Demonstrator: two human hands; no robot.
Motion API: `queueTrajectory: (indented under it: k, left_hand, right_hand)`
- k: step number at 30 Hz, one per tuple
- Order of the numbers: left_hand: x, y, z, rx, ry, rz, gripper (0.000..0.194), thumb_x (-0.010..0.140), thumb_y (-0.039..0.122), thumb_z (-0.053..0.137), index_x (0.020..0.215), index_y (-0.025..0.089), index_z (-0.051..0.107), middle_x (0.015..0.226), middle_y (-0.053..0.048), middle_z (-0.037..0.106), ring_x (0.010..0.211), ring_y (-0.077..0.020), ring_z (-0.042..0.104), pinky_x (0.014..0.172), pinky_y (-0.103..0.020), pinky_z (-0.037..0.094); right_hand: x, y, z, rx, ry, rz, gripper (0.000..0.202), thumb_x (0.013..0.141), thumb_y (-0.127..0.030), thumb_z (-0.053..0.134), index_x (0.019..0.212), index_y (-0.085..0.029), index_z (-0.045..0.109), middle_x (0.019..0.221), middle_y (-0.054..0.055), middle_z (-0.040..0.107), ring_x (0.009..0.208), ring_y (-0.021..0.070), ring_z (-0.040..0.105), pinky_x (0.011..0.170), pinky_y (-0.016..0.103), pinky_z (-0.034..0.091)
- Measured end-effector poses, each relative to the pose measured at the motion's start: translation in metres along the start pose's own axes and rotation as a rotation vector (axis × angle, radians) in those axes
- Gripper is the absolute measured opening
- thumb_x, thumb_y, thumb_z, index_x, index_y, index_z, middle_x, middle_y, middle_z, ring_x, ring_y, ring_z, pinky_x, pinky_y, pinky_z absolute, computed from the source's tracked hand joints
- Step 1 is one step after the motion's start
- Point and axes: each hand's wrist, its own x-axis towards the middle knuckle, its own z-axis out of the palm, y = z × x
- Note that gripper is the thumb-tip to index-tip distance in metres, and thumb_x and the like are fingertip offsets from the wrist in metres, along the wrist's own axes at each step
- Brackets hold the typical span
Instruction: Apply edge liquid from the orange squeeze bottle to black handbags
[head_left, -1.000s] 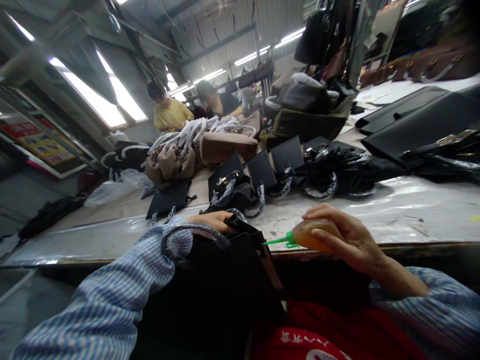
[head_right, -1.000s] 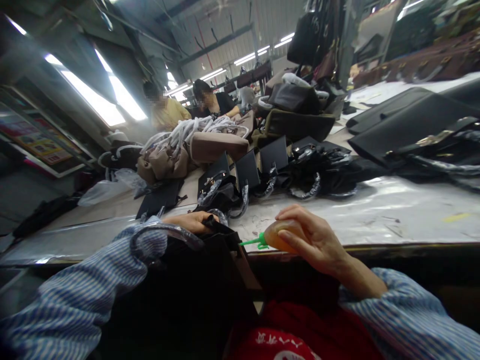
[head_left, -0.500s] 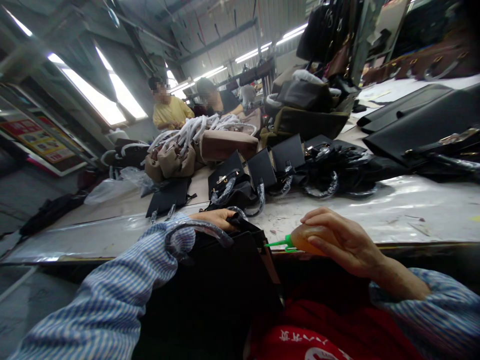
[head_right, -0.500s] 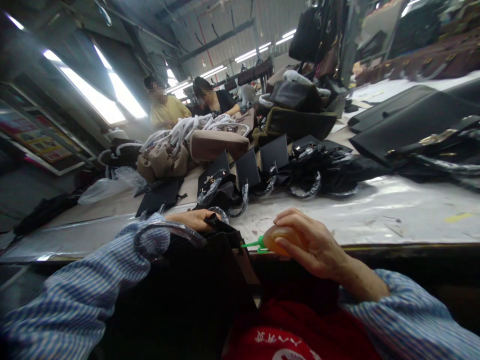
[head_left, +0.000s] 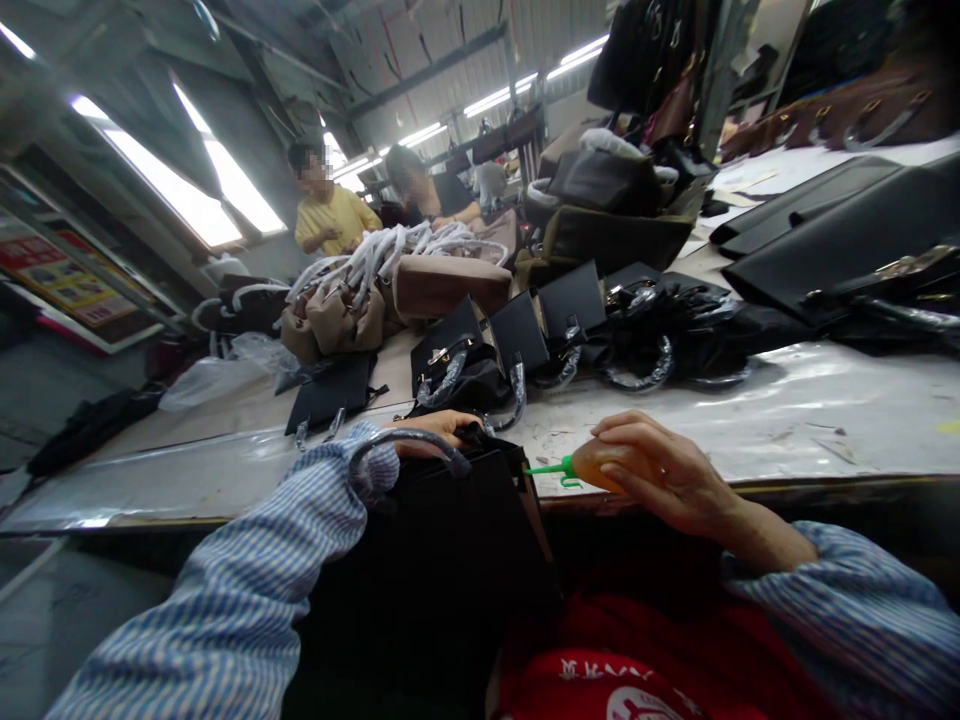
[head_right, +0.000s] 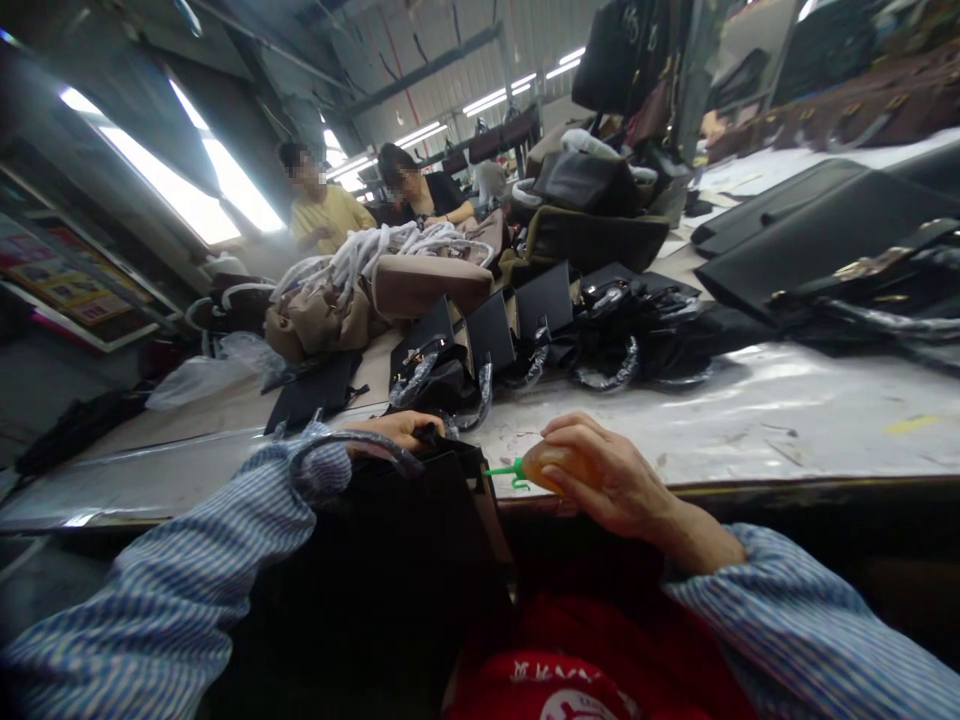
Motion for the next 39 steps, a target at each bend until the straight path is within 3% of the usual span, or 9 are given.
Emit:
queueTrajectory:
  k: [5,11,14,16,21,25,30,35,39]
  left_hand:
    - [0.005,-0.011,-0.003,-0.010,0.014,0.025,0.022,0.066,0.018,0.080,0.084,0.017,0.068,0.083,0.003,0.069,0.082,-0.0166,0.065,0.088,-0.031,0.054]
    - [0.011,-0.016,-0.007,-0.012,-0.001,0.024,0.028,0.062,0.010,0.073,0.088,0.018,0.070,0.088,0.002,0.072,0.087,-0.0177,0.067,0.090,-0.031,0.054]
    - [0.012,-0.014,-0.007,-0.009,-0.002,0.027,0.030,0.061,0.009,0.073,0.089,0.018,0.070,0.090,0.002,0.073,0.088,-0.0174,0.067,0.092,-0.031,0.054]
    - [0.012,-0.012,-0.007,0.007,0.000,0.028,0.030,0.062,0.011,0.074,0.090,0.018,0.070,0.091,0.002,0.074,0.088,-0.0178,0.067,0.091,-0.031,0.054]
    - [0.012,-0.013,-0.012,0.085,0.010,0.021,0.028,0.064,0.013,0.075,0.091,0.019,0.072,0.089,0.002,0.073,0.086,-0.0185,0.066,0.084,-0.029,0.053]
    - [0.015,-0.016,-0.017,0.138,0.012,0.020,0.033,0.063,0.011,0.069,0.094,0.020,0.072,0.093,0.002,0.074,0.087,-0.0185,0.066,0.083,-0.028,0.052]
    - [0.016,-0.016,-0.018,0.187,0.000,0.026,0.036,0.064,0.011,0.070,0.098,0.020,0.074,0.096,0.001,0.075,0.090,-0.0198,0.066,0.086,-0.029,0.052]
    - [0.016,-0.016,-0.018,0.193,-0.002,0.034,0.032,0.066,0.011,0.067,0.097,0.019,0.073,0.094,0.001,0.074,0.088,-0.0197,0.066,0.084,-0.029,0.052]
    - [0.016,-0.016,-0.017,0.180,-0.009,0.039,0.026,0.067,0.013,0.068,0.092,0.019,0.071,0.091,0.000,0.072,0.087,-0.0191,0.065,0.085,-0.029,0.052]
  right_hand:
    - [-0.001,0.006,0.003,0.027,0.031,0.057,0.017,0.102,-0.036,0.068,0.115,-0.026,0.069,0.110,0.009,0.073,0.100,0.0258,0.074,0.084,0.037,0.062]
    - [-0.001,0.009,-0.002,0.107,-0.072,0.144,0.015,0.102,-0.039,0.068,0.112,-0.027,0.071,0.106,0.007,0.074,0.097,0.0262,0.074,0.082,0.037,0.061]
    - [-0.001,0.014,0.000,0.080,0.002,0.145,0.017,0.101,-0.041,0.069,0.113,-0.028,0.071,0.110,0.008,0.074,0.101,0.0280,0.074,0.086,0.041,0.061]
    - [-0.002,0.016,0.002,0.076,0.026,0.148,0.017,0.101,-0.040,0.069,0.113,-0.028,0.071,0.111,0.008,0.074,0.102,0.0284,0.074,0.087,0.042,0.060]
    - [-0.006,0.013,0.003,0.139,-0.099,0.111,0.015,0.101,-0.032,0.069,0.115,-0.029,0.069,0.110,0.007,0.074,0.100,0.0254,0.074,0.084,0.037,0.061]
    - [-0.010,0.011,0.002,0.114,-0.027,0.108,0.019,0.100,-0.032,0.071,0.118,-0.028,0.070,0.113,0.008,0.073,0.104,0.0269,0.074,0.086,0.038,0.061]
    - [-0.015,0.013,0.001,0.185,-0.122,0.169,0.014,0.101,-0.038,0.068,0.111,-0.028,0.072,0.108,0.008,0.074,0.098,0.0263,0.074,0.083,0.038,0.061]
    - [-0.017,0.017,0.002,0.129,0.017,0.173,0.018,0.100,-0.039,0.071,0.114,-0.028,0.072,0.108,0.008,0.074,0.100,0.0270,0.074,0.085,0.040,0.061]
    - [-0.019,0.016,0.003,0.154,-0.061,0.165,0.015,0.102,-0.034,0.068,0.115,-0.028,0.071,0.109,0.007,0.074,0.099,0.0255,0.074,0.084,0.038,0.061]
